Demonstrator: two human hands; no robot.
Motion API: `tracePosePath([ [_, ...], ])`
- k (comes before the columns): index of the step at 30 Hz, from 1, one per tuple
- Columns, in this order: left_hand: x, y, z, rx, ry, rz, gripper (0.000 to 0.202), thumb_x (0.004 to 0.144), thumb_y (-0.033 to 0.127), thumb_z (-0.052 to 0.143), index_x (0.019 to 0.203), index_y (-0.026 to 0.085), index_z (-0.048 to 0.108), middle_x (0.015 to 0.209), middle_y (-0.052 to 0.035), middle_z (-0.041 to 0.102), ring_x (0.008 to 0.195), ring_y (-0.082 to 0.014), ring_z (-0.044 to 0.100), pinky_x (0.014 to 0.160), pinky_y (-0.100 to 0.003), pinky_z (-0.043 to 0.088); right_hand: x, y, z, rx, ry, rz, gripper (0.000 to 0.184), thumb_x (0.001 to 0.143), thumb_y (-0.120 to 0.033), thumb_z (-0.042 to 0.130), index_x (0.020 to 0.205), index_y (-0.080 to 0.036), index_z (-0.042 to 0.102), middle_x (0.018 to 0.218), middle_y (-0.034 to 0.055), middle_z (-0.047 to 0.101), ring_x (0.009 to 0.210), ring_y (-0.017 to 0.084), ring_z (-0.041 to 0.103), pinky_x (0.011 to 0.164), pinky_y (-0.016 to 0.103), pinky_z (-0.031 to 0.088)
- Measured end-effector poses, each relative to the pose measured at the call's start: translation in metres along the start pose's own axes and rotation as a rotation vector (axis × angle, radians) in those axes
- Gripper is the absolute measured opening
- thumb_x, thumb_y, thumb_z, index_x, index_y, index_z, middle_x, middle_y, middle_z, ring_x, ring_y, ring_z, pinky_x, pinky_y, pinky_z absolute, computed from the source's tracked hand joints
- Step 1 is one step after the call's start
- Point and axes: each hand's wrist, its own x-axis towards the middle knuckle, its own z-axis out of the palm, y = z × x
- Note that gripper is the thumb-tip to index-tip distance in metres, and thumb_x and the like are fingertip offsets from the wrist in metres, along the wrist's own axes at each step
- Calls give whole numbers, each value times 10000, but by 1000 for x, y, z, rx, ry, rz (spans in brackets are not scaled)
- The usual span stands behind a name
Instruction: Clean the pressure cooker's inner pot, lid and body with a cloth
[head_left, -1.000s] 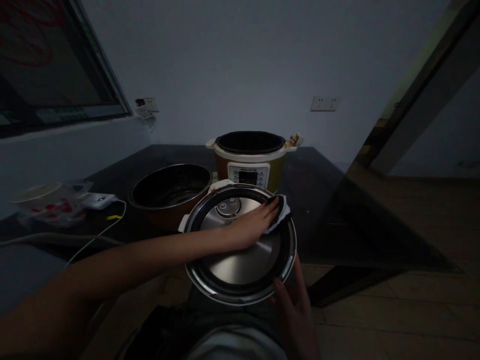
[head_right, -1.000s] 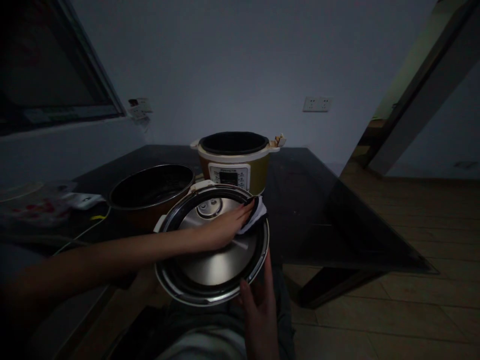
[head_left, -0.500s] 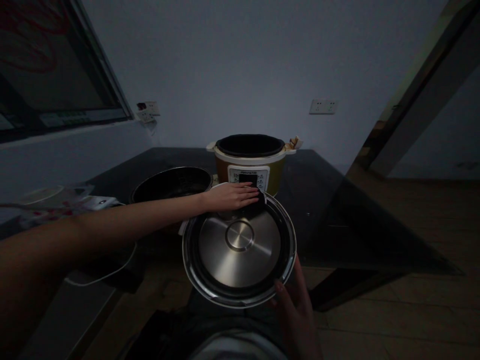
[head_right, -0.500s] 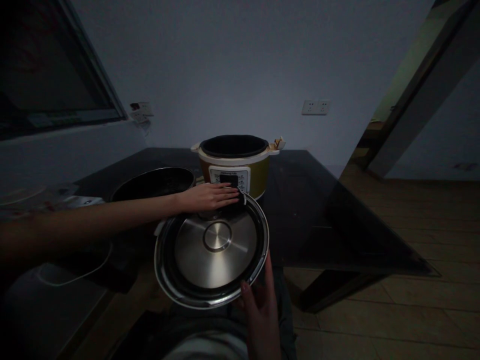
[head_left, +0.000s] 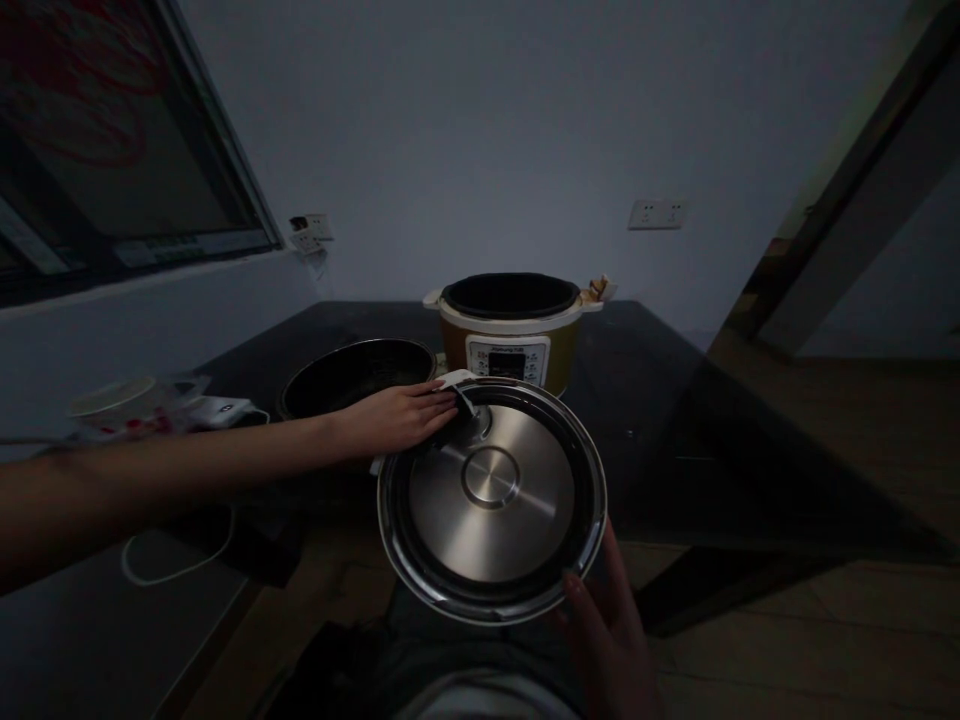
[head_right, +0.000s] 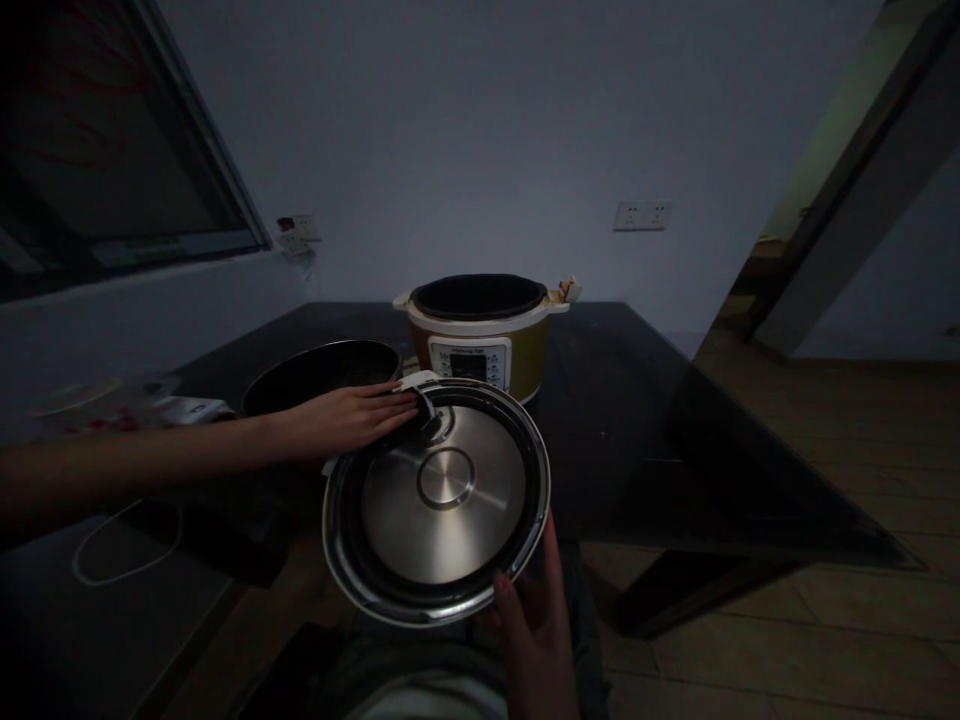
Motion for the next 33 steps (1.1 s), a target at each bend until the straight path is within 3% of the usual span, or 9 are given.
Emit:
tracePosePath([
  [4, -4, 4, 9, 28, -3, -73, 480, 892, 21, 436, 1354, 130, 510, 1417, -150, 532, 1361, -207, 446, 1188, -389, 262, 0, -1, -1, -28, 2, -11, 1042, 681, -485, 799, 1527, -355, 204, 1325, 88, 628, 1163, 302, 621, 835, 406, 568],
  [9, 19, 8, 12, 119, -68, -136, 466, 926, 55, 414, 1388, 96, 467, 1473, -155, 460, 1393, -217, 395, 1191, -405, 254, 0, -2, -3, -61, -7, -14, 1033, 685, -494, 794, 1526, -356, 209, 1342, 91, 616, 1144, 298, 631, 813, 399, 572],
  [15, 32, 5, 13, 82, -11, -94, 500, 913, 44, 456, 1410, 106, 445, 1471, -148, 465, 1397, -195, 388, 1191, -377, 258, 4, 4, -7, -48, 13, -28, 981, 684, -489, 794, 1503, -387, 264, 1389, 60, 580, 1227, 295, 575, 884, 420, 549],
  [24, 29, 10, 5, 169, -6, -75, 457, 938, 69, 433, 1395, 75, 453, 1474, -154, 460, 1405, -223, 373, 1195, -405, 253, 2, 11, -15, 1, 75, -14, 1026, 675, -490, 796, 1522, -335, 237, 1355, 102, 605, 1179, 308, 609, 854, 410, 553],
  [29, 15, 18, 1, 169, -9, -48, 390, 921, 78, 467, 1303, 52, 544, 1367, -184, 570, 1318, -240, 500, 1152, -399, 331, 0, 8, -17, -4, 97, -7, 1011, 658, -493, 807, 1507, -351, 278, 1369, 92, 595, 1164, 307, 617, 892, 419, 531],
  [33, -4, 26, -16, 142, -64, -33, 312, 909, 101, 498, 1192, 120, 629, 1291, -149, 640, 1245, -232, 574, 1140, -378, 345, 1, 6, -18, -54, 91, -16, 978, 687, -490, 786, 1509, -355, 272, 1409, 72, 561, 1187, 289, 603, 866, 374, 538],
])
